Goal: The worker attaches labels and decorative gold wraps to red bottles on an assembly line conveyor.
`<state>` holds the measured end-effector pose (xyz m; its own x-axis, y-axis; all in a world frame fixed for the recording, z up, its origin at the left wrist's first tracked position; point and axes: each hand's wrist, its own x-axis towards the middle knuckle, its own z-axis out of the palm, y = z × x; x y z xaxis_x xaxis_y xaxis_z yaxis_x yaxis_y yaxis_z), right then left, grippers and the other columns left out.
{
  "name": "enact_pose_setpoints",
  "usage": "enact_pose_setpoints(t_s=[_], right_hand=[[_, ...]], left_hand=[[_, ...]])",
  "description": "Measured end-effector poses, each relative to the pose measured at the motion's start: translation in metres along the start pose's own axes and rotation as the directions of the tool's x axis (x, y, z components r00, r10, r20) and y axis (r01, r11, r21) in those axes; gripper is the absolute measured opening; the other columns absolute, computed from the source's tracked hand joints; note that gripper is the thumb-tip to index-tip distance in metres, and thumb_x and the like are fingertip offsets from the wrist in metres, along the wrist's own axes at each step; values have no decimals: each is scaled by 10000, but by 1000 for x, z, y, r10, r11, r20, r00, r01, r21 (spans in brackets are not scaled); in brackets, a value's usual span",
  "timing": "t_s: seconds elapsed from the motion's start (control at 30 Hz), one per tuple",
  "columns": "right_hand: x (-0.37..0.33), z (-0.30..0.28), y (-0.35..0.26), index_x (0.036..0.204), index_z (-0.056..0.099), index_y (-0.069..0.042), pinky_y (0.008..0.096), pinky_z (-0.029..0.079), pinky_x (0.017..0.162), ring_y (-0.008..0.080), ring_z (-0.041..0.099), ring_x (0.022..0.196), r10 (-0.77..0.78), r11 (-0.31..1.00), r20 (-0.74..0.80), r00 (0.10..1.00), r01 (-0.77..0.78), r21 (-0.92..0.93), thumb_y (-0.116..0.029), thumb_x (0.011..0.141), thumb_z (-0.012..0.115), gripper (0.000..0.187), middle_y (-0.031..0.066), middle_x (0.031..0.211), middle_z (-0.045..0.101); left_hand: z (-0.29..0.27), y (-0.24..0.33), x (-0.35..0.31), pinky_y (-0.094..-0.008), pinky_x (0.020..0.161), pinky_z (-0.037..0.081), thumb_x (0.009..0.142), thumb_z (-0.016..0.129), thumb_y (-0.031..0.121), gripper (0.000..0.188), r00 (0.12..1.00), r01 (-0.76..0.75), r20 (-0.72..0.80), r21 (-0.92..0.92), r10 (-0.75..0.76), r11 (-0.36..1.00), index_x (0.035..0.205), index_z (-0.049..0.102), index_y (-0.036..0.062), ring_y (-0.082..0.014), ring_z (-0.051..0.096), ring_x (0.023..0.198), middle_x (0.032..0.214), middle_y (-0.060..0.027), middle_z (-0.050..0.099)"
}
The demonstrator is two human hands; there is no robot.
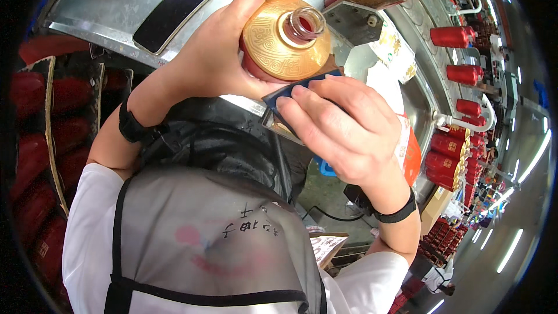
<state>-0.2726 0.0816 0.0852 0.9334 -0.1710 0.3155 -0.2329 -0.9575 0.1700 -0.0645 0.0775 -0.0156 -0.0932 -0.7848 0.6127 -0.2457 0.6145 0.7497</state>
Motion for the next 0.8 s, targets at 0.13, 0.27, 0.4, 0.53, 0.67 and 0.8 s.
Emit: enact_pose_setpoints(t_s=[0.13, 0.27, 0.4, 0.53, 0.67, 0.8], right_hand=[[-2, -2, 2, 941, 746, -86, 323, 606, 758, 188, 648, 854, -54, 998, -191, 980, 60, 24, -76, 636, 754, 306, 23, 921, 682], [5, 3, 9, 963, 756, -92, 354, 601, 803, 226, 663, 879, 25, 998, -185, 982, -13, 64, -124, 674, 711, 294, 42, 941, 697], [-13, 18, 8, 934, 757, -94, 323, 591, 778, 208, 653, 866, 44, 995, -254, 966, -20, 96, -142, 647, 669, 304, 28, 909, 702], [-25, 16, 0, 913, 761, -94, 322, 590, 789, 207, 654, 872, 112, 985, -26, 993, -107, 133, -139, 644, 678, 285, 29, 907, 702], [-6, 4, 10, 901, 755, -89, 334, 586, 793, 211, 659, 868, 52, 998, -310, 949, -39, 49, -148, 651, 679, 268, 37, 893, 701], [-6, 17, 14, 919, 751, -79, 334, 583, 804, 222, 667, 872, 53, 993, -259, 964, -22, 120, -151, 649, 657, 294, 49, 922, 713]], left_hand=[[-5, 3, 1, -342, 967, 485, 597, 893, 161, 867, 992, 101, 80, -38, -98, 994, 1345, 464, 73, -256, 614, 1136, 1245, -107, 597], [-7, 0, 3, -330, 978, 480, 593, 891, 144, 878, 990, 97, 107, -36, -93, 995, 1354, 461, 65, -239, 610, 1140, 1246, -100, 601], [-8, 4, 3, -328, 985, 476, 592, 892, 139, 876, 982, 129, 143, -28, -124, 991, 1352, 463, 69, -220, 605, 1145, 1251, -94, 598], [-11, 5, 2, -322, 1002, 464, 583, 903, 148, 894, 980, 135, 158, -88, -120, 987, 1355, 460, 61, -193, 590, 1159, 1260, -83, 593], [-11, 0, 5, -317, 1014, 455, 568, 921, 150, 925, 979, 123, 177, -107, -103, 987, 1357, 451, 47, -184, 580, 1165, 1263, -80, 588], [-14, -1, 10, -358, 948, 504, 570, 882, 125, 864, 981, 84, 183, -87, -67, 993, 1315, 448, 70, -290, 635, 1103, 1210, -131, 626]])
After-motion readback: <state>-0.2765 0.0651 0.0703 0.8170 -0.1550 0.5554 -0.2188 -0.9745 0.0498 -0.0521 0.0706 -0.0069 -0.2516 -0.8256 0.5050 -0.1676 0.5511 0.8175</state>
